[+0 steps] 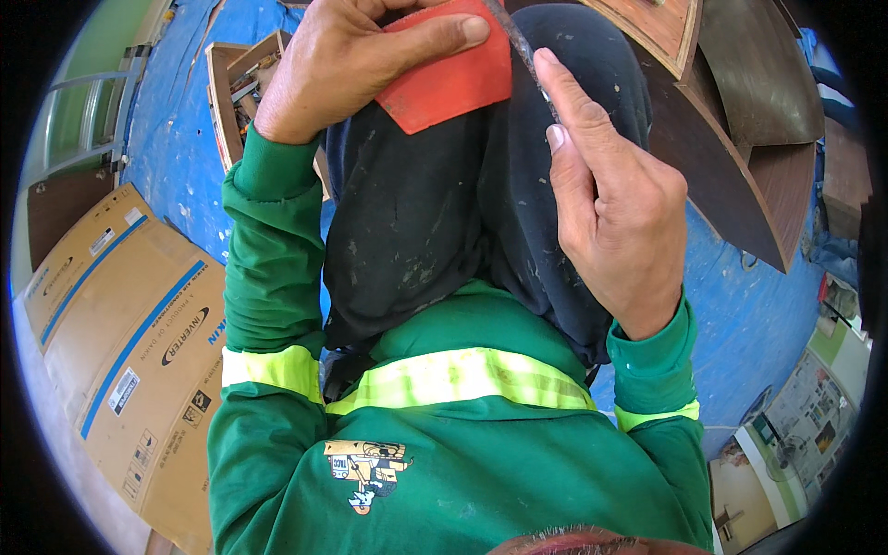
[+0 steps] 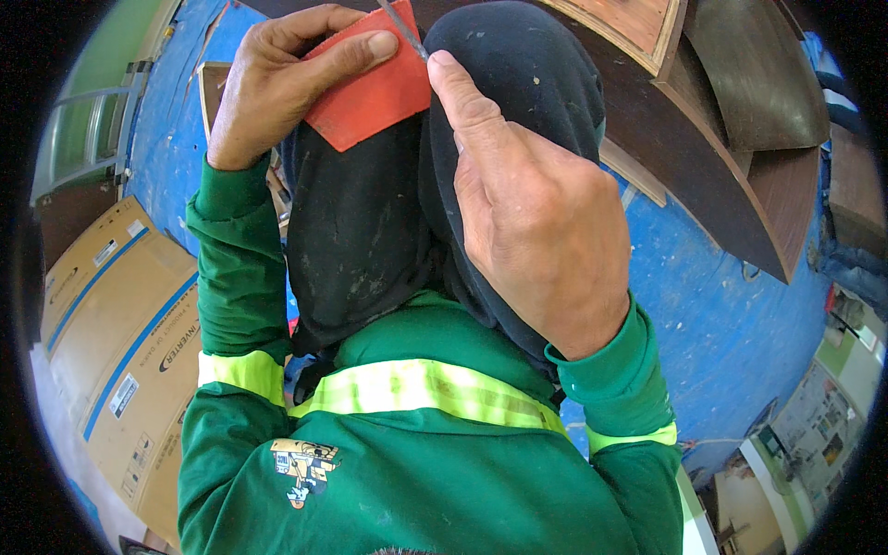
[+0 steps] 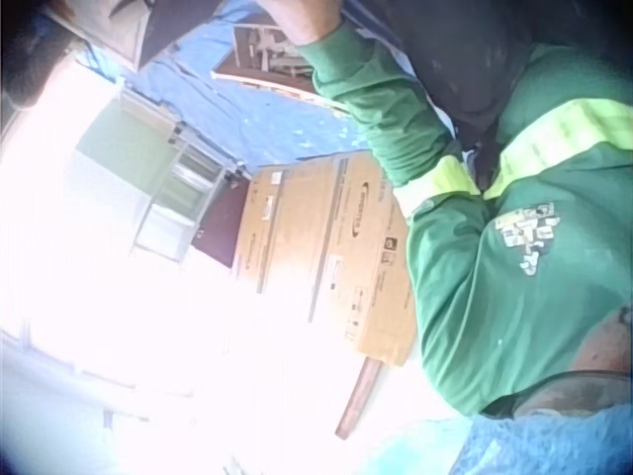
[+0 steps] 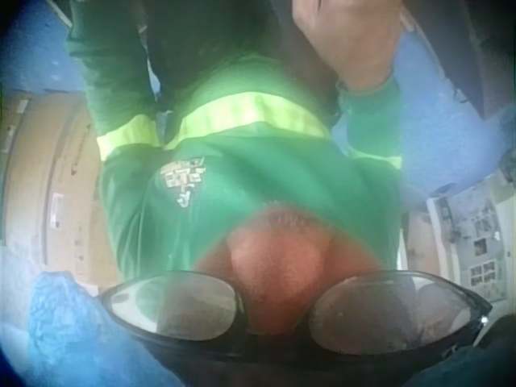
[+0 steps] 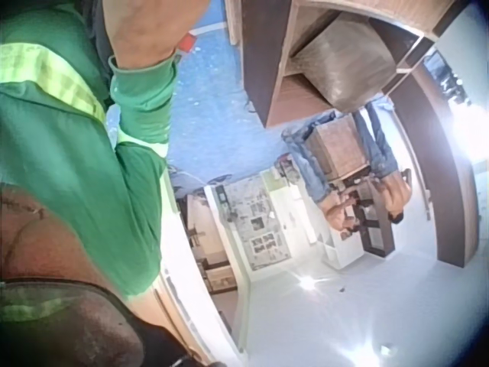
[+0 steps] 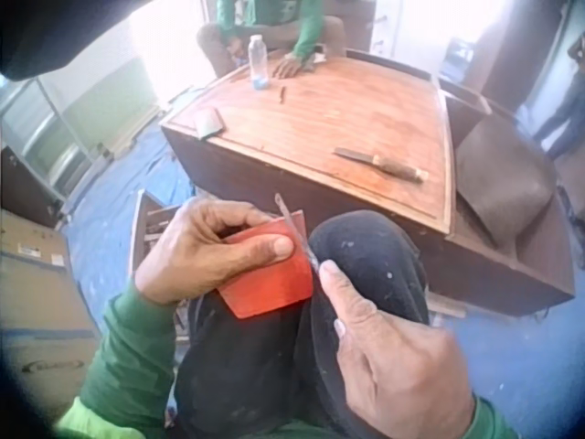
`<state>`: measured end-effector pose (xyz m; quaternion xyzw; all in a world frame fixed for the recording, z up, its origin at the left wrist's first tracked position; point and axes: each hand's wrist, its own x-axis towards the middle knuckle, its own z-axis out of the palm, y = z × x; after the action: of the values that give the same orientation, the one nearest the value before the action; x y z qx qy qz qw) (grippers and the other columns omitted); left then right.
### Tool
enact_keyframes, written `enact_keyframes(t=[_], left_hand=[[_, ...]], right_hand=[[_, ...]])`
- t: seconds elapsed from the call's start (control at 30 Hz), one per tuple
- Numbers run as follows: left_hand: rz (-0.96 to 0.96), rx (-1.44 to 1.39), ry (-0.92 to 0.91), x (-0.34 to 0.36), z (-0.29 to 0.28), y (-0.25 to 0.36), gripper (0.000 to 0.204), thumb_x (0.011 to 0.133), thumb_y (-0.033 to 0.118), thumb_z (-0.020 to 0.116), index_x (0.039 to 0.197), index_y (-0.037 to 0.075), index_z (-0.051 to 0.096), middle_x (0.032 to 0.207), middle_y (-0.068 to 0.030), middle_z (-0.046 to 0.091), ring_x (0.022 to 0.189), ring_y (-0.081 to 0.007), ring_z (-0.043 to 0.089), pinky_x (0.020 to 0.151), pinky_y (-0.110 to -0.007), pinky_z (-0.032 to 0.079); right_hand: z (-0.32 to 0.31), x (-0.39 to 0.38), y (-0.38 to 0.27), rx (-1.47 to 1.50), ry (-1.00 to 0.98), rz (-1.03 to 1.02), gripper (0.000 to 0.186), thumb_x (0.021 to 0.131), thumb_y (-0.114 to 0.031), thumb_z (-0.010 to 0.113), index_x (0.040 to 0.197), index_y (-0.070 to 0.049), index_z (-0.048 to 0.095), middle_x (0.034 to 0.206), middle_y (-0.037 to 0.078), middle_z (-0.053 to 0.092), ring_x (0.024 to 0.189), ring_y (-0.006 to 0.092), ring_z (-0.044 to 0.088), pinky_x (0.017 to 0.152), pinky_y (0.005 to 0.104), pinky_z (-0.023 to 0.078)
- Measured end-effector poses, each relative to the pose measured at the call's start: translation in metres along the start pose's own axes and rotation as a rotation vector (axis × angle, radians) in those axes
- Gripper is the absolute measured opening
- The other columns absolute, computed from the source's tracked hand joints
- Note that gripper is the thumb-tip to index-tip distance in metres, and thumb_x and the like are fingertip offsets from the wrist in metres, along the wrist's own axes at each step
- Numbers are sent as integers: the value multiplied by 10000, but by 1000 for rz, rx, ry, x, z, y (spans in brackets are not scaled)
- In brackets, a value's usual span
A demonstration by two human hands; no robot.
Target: The person sits on the floor and sharpens a metal chisel using a red sanding block. They hold the sanding block in one hand and the chisel in the other, rubbing the blade against the abrasive surface repeatedly.
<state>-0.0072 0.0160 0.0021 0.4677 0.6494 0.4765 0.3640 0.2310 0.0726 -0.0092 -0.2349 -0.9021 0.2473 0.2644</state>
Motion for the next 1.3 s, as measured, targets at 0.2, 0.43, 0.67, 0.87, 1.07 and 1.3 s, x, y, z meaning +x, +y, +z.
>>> enact_keyframes(t=[0.2, 0.43, 0.67, 0.87, 1.07, 1.3], left_hand=[[17, 19, -4, 2, -3, -13, 157, 967, 145, 803, 1043, 9, 823, 882, 4, 782, 787, -33, 651, 697, -231, 535], [89, 11, 4, 3, -3, -19, 171, 963, 161, 804, 1023, 2, 817, 848, -4, 773, 759, -39, 642, 678, -239, 532], [97, 116, 7, -2, -4, 2, 212, 957, 190, 809, 1011, -15, 807, 805, -22, 761, 713, -57, 633, 640, -252, 521], [61, 88, -2, -2, -6, -3, 227, 959, 206, 816, 1018, -13, 808, 799, -26, 765, 696, -56, 630, 625, -256, 522], [114, 56, 7, -2, -6, -10, 228, 961, 210, 815, 1018, -11, 808, 810, -29, 771, 703, -58, 638, 635, -257, 530], [116, 79, 6, -6, -5, 5, 223, 959, 205, 814, 1018, -10, 808, 816, -32, 774, 712, -60, 645, 645, -259, 536]], right_hand=[[1, -1, 1, -38, 4, -17, 582, 937, 93, 671, 1474, -131, 656, 1010, 178, 781, 572, 181, 606, 582, 329, 506], [0, 0, -2, -63, -13, -9, 579, 937, 98, 662, 1473, -121, 655, 1041, 177, 783, 573, 181, 607, 579, 327, 502], [-1, -3, -4, -41, -21, 5, 554, 941, 96, 656, 1457, -104, 665, 1129, 173, 786, 569, 159, 604, 565, 318, 495], [2, -4, -5, -23, 4, -2, 548, 937, 101, 653, 1451, -88, 667, 1197, 168, 781, 574, 148, 613, 572, 307, 504], [1, -6, -4, -30, -9, 6, 550, 932, 106, 652, 1447, -86, 671, 1201, 169, 780, 587, 147, 623, 575, 309, 510], [2, -6, -6, -36, 6, 14, 561, 930, 102, 655, 1449, -110, 677, 1078, 163, 793, 561, 153, 594, 566, 320, 502]])
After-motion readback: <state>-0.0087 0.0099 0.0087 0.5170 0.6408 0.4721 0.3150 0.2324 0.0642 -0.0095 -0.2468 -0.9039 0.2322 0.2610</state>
